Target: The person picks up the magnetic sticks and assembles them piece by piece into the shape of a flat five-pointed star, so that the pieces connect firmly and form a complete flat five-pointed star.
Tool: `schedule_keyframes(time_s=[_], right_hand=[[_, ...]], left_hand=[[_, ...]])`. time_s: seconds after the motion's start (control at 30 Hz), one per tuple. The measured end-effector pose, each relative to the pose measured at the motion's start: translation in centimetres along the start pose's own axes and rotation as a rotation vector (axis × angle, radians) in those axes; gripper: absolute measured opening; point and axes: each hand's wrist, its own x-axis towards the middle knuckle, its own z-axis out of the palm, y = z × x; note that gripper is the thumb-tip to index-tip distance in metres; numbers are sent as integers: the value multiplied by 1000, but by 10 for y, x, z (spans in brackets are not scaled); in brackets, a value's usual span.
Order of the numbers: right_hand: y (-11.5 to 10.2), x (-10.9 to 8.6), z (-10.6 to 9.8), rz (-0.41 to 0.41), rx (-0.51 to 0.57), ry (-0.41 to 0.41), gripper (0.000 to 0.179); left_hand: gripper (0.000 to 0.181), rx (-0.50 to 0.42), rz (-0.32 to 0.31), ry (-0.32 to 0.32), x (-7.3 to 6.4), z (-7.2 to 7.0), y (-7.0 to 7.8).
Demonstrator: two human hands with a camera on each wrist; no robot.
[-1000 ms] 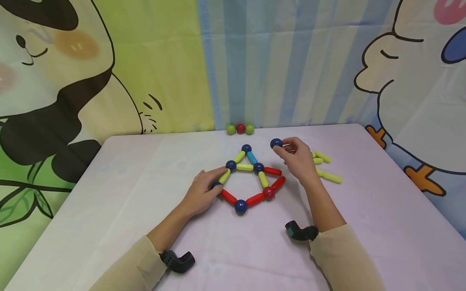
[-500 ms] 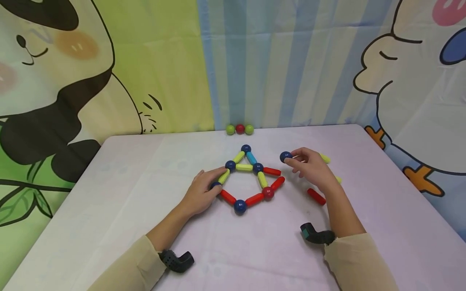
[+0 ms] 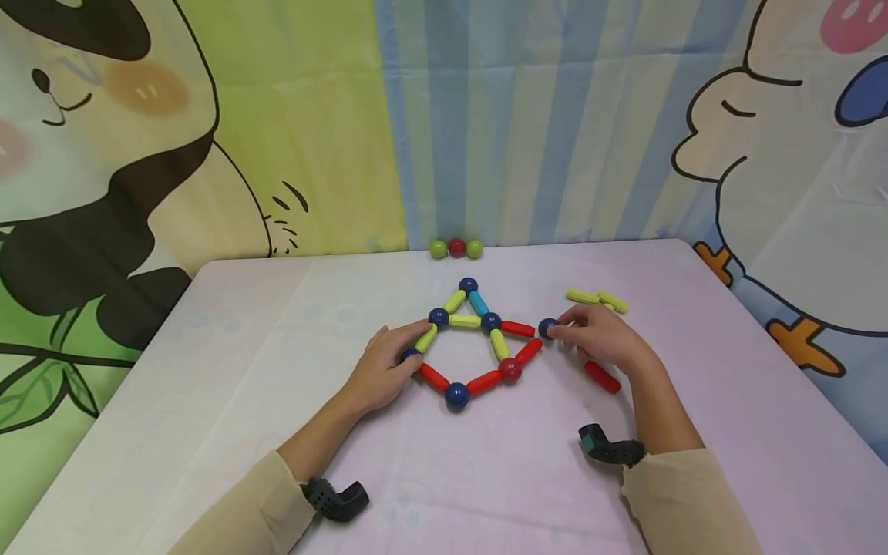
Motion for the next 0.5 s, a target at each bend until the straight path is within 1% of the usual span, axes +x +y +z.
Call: schedule_keyframes(time_s=[0.13,0.2,0.5], right_hand=[[-1,0,0,-3,-34,-43,56],[-2,0,1,-7,-49,-52,54],[-1,0,3,-49,-51,-45,51]], left_hand=[[55,-1,-3,-3,0,0,0],[55,0,-4,-3,-1,-1,0],[55,4,-2,-8,-1,-1,1]])
